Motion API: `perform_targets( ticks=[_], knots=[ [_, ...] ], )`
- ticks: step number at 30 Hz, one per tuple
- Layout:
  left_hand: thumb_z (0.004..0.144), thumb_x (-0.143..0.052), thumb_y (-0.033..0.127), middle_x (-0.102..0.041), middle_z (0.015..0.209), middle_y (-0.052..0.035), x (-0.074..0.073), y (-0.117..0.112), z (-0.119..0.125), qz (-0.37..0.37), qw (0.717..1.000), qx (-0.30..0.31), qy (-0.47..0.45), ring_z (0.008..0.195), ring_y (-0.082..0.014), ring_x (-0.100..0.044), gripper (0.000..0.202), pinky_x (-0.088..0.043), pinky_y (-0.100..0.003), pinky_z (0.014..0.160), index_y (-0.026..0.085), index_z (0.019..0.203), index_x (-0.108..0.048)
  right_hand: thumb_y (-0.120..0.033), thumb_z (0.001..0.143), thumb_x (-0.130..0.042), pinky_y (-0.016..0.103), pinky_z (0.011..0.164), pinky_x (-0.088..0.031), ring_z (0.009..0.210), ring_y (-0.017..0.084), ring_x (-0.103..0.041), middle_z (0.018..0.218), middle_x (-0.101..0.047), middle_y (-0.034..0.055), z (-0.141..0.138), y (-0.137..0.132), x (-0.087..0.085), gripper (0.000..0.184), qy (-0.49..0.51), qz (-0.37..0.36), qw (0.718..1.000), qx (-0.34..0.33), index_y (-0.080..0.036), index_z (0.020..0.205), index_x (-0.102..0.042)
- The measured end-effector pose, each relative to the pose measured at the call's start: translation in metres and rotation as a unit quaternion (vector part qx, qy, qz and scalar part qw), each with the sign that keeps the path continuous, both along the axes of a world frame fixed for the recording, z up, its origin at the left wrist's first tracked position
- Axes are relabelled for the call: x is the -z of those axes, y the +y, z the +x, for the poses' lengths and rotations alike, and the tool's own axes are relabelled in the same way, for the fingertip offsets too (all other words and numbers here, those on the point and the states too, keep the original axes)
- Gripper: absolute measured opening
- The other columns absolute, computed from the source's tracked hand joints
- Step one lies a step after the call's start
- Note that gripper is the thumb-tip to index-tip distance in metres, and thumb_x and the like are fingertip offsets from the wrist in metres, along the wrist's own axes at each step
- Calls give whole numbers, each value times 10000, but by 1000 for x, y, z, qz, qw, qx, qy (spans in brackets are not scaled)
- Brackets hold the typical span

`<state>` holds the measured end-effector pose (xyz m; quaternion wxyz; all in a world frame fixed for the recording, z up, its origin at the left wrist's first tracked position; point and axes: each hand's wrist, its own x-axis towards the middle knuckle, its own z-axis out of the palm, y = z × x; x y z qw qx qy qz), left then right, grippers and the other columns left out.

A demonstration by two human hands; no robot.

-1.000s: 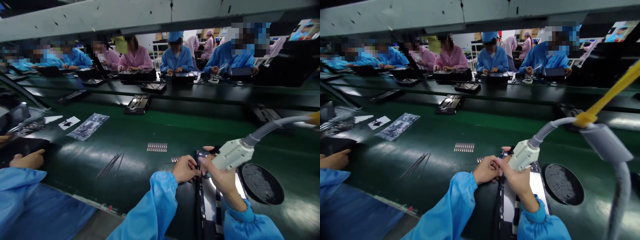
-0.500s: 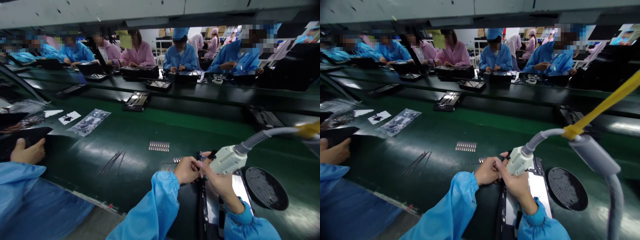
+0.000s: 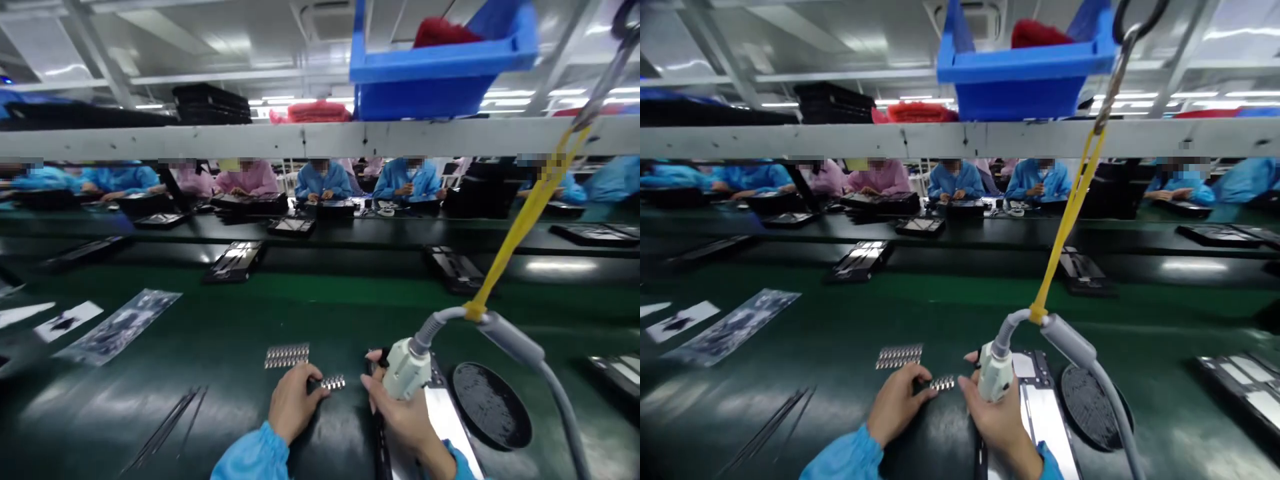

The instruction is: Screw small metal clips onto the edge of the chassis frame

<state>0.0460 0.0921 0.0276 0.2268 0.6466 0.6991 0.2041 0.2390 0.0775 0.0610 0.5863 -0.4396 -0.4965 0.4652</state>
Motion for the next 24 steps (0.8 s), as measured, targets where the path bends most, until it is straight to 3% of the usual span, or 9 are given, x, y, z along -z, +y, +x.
perform_targets(
  ticks=[4, 6, 9, 12, 15, 20, 24],
  knots=[
    [663, -698, 253, -638, 678, 1, -4, 5, 2, -38, 998, 3, -50, 681, -174, -583, 105, -380, -262, 622, 174, 728, -673, -443, 724, -763, 245, 469, -423, 439, 104, -476, 529, -508, -84, 22, -10, -24, 554, 22, 9, 999, 44, -192, 1152, -518],
    [628, -698, 278, -612, 605, 11, -7, 6, 2, -56, 993, 16, -106, 622, -162, -563, 122, -380, -254, 589, 167, 650, -652, -400, 700, -793, 248, 480, -429, 448, 102, -479, 545, -536, -79, 48, -15, -34, 614, 18, 19, 998, 55, -189, 1202, -508],
    [559, -726, 323, -632, 602, 12, -15, 6, 1, -82, 978, 45, -189, 621, -163, -581, 207, -417, -249, 593, 162, 671, -658, -341, 720, -786, 277, 505, -458, 449, 118, -509, 535, -569, -71, 97, -18, -40, 580, -4, 49, 995, 87, -191, 1211, -516],
    [574, -717, 380, -679, 635, -5, -23, 9, 1, -132, 971, 89, -179, 649, -186, -618, 240, -444, -264, 620, 181, 706, -702, -290, 750, -762, 298, 458, -448, 399, 141, -516, 482, -561, -66, 144, -13, -34, 396, -16, 71, 987, 143, -203, 1085, -569],
    [648, -658, 398, -707, 682, -22, -29, 12, 2, -105, 983, 126, -80, 696, -211, -636, 190, -448, -287, 659, 218, 643, -719, -261, 711, -790, 312, 444, -451, 375, 147, -509, 451, -535, -74, 174, -3, -16, 302, 6, 73, 976, 204, -204, 912, -571],
    [698, -621, 385, -713, 753, -26, -23, 7, 3, -37, 991, 128, 16, 742, -227, -653, 189, -464, -309, 702, 219, 638, -690, -256, 678, -800, 296, 453, -451, 365, 135, -508, 436, -545, -82, 181, 16, 10, 320, 35, 70, 964, 253, -196, 847, -535],
    [743, -608, 492, -724, 765, -33, -16, 4, -7, -58, 989, 129, -33, 735, -217, -668, 301, -505, -305, 700, 211, 681, -695, -242, 696, -769, 285, 447, -438, 356, 124, -495, 432, -553, -75, 173, 26, 12, 290, 10, 69, 964, 258, -169, 894, -570]
  ],
)
